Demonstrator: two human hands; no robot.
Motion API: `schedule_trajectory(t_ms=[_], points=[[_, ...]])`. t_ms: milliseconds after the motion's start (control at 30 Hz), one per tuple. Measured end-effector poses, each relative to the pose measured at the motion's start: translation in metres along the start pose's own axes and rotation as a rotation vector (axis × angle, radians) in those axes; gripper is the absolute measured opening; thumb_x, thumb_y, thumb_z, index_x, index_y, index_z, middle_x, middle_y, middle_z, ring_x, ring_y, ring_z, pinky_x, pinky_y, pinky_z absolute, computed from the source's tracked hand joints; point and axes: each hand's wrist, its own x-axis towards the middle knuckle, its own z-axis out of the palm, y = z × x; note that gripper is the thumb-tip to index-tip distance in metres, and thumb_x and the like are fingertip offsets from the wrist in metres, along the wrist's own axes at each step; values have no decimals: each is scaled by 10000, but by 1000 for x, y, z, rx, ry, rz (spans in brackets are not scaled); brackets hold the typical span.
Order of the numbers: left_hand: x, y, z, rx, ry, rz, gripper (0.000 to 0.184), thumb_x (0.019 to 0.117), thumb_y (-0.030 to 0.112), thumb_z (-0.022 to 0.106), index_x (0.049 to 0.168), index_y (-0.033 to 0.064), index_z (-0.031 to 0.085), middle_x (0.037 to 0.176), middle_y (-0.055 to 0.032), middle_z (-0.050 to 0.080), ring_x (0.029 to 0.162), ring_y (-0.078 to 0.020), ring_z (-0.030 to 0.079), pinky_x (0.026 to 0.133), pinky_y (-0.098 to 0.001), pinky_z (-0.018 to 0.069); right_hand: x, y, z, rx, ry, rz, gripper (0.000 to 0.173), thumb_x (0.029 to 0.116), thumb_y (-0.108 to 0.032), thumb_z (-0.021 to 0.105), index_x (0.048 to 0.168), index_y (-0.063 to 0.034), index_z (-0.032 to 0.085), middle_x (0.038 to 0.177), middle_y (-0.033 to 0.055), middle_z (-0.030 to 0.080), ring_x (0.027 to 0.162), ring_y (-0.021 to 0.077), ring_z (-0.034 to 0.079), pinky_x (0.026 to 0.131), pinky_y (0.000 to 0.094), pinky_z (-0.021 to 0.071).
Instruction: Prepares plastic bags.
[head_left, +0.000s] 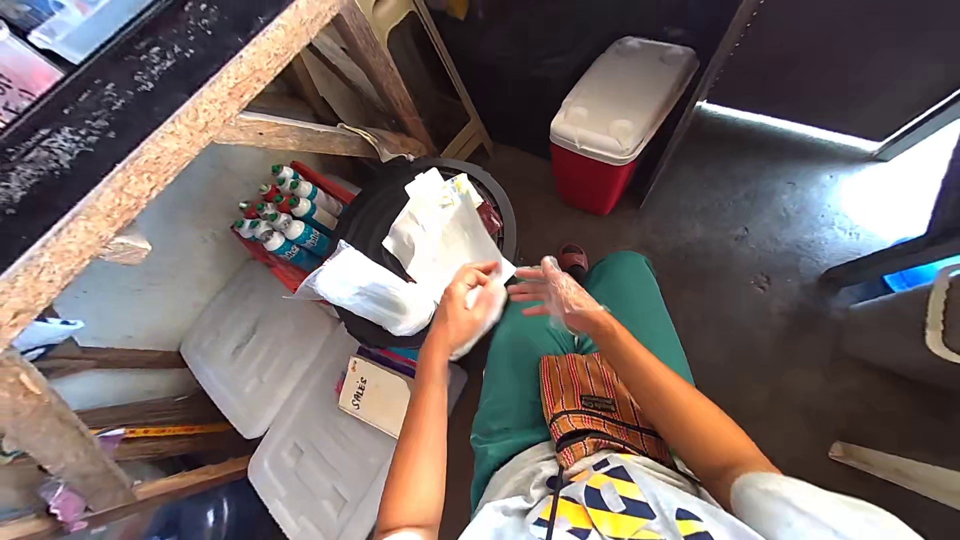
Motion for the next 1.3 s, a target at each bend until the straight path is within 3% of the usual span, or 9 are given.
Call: schedule_trajectory(t_ms=[167, 300, 367, 467, 633, 800, 1000, 1100, 1300], points=[[-47, 58, 47, 207, -313, 167, 282, 988, 197, 592, 948, -55, 711, 1366, -277, 583, 1284, -401, 569, 1078, -522, 451, 3, -28, 26, 63, 60, -153, 341, 986, -27, 589, 1317, 28, 526, 1043, 90, 644, 867, 86, 630, 799, 274, 555], [-61, 52, 31, -221, 107, 152, 258, 965, 219, 639, 920, -26, 707, 1181, -118, 718, 1110, -170, 685, 969, -359, 563, -26, -20, 7, 139, -2, -299, 293, 920, -42, 613, 1212, -54, 590, 939, -6, 697, 805, 51, 672, 741, 249, 589], [-54, 39, 19, -289, 431, 17, 224, 958, 136, 614, 1095, -41, 628, 1062, -68, 676, 949, -88, 662, 842, -288, 572, -56, -24, 3, 176, -15, -314, 257, 918, -21, 624, 1169, -73, 602, 914, -6, 719, 802, 78, 693, 745, 285, 601], [-46, 37, 17, -491, 270, -243, 551, 1029, 199, 539, 1505, 0, 348, 1244, -107, 638, 1055, -111, 639, 933, -334, 536, -91, -33, 9, 218, 37, -332, 245, 887, 98, 589, 1067, -65, 626, 850, -21, 728, 785, 69, 697, 768, 275, 599], [-28, 77, 17, -825, 208, -194, 196, 976, 3, 539, 1161, 47, 583, 926, 45, 722, 851, -20, 694, 819, -239, 597, -100, -26, 10, 180, 12, -481, 258, 848, 85, 636, 1049, -76, 647, 913, -70, 749, 877, 17, 701, 856, 242, 584], [-4, 91, 7, -628, 377, 58, 179, 922, -32, 657, 1052, 55, 743, 971, 29, 770, 913, -48, 716, 857, -253, 599, -103, -12, 3, 129, -88, -486, 242, 833, 64, 683, 1005, -102, 724, 917, -62, 768, 868, 35, 714, 823, 260, 600], [-7, 98, 28, -526, 380, 376, 183, 827, 26, 772, 962, 141, 724, 919, 153, 755, 858, 20, 709, 795, -192, 606, -112, -42, -19, -16, -27, -926, 702, 819, -146, 805, 1397, 105, 497, 1379, 95, 613, 1246, 99, 594, 1076, 301, 492], [-14, 109, 39, -538, 272, 466, 163, 880, 167, 770, 1010, 265, 762, 983, 203, 730, 907, 44, 683, 821, -155, 581, -142, -67, -18, -434, 145, -1006, 601, 836, -117, 786, 1326, 154, 570, 1244, 224, 689, 1174, 229, 665, 1064, 370, 506], [-34, 113, 60, -621, 379, 412, 185, 941, 115, 682, 937, 288, 748, 925, 237, 713, 877, 78, 658, 803, -133, 555, -160, -49, 0, -575, 222, -997, 185, 950, -35, 619, 854, 113, 676, 748, 161, 663, 704, 163, 634, 681, 287, 508]])
